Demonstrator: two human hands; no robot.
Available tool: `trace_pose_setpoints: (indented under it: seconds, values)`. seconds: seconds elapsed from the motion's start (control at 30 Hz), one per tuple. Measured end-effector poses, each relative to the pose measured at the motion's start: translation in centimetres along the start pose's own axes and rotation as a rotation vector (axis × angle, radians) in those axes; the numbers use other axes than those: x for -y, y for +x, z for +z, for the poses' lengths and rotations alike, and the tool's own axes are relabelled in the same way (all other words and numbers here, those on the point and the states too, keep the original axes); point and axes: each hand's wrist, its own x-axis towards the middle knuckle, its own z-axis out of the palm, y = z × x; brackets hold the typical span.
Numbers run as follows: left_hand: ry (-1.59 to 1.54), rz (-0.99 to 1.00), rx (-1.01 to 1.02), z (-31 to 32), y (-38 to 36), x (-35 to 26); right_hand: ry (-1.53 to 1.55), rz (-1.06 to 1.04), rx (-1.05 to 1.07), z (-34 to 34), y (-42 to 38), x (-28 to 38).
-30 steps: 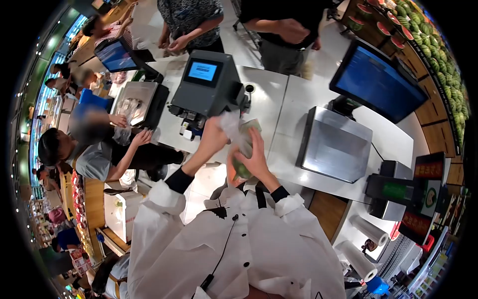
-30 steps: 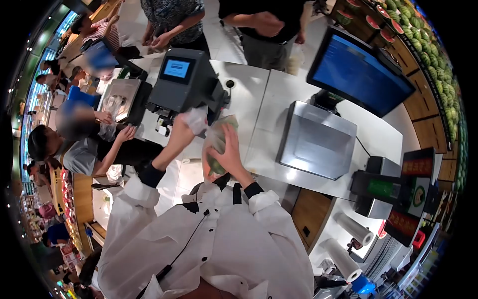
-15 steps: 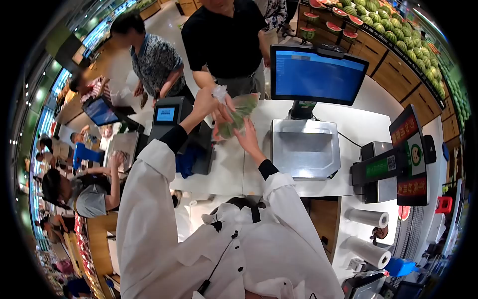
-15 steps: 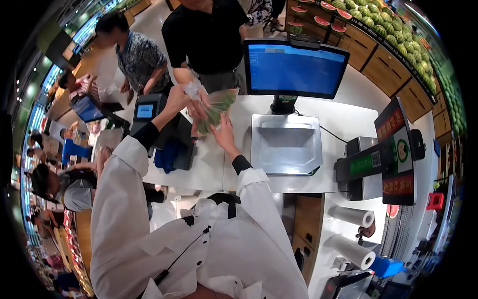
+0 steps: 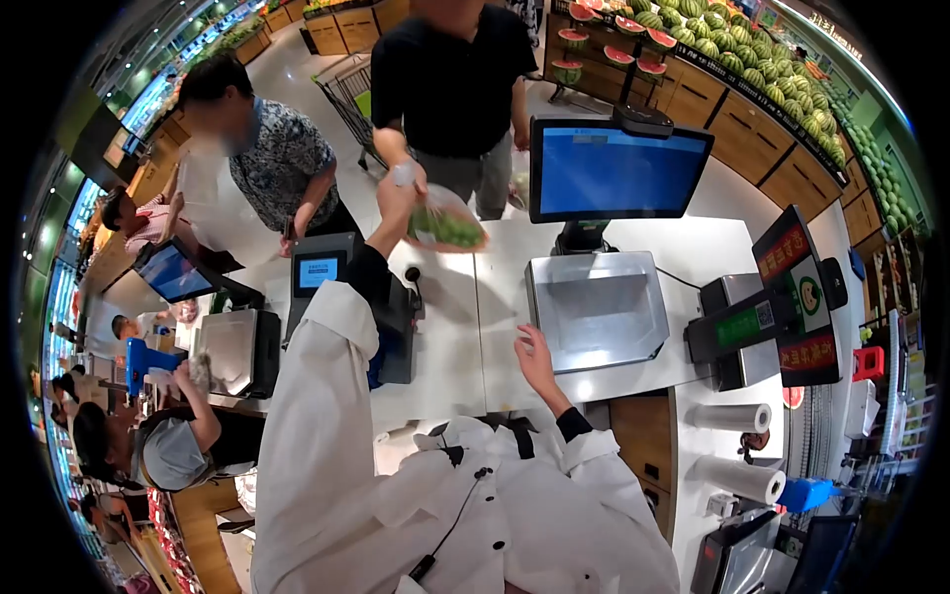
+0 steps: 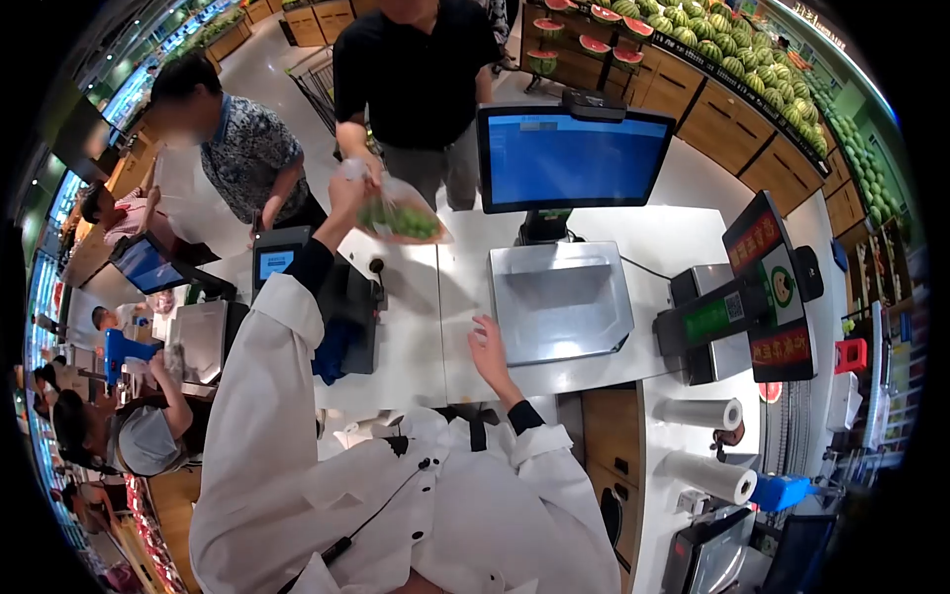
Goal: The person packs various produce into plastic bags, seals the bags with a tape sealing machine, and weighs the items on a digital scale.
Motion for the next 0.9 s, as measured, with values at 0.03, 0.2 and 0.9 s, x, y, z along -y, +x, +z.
trace_pose_setpoints:
  seconds: [0.03,0.2,0.9]
  values:
    - [-0.011,-0.014,0.010,0.4,0.1,0.5,0.010,0.065,0.001,-0.8,-0.9,0.3]
    - [-0.570,-0.166,-0.104,-0.8,-6.7,-3.3,0.046,0.162,-0.019,-2.9,-6.6,-0.4]
    - [-0.430,-0.832,0.436,-11.8,-36.5,13.1,0.182,0.434,0.146,-3.7,-8.6,0.7]
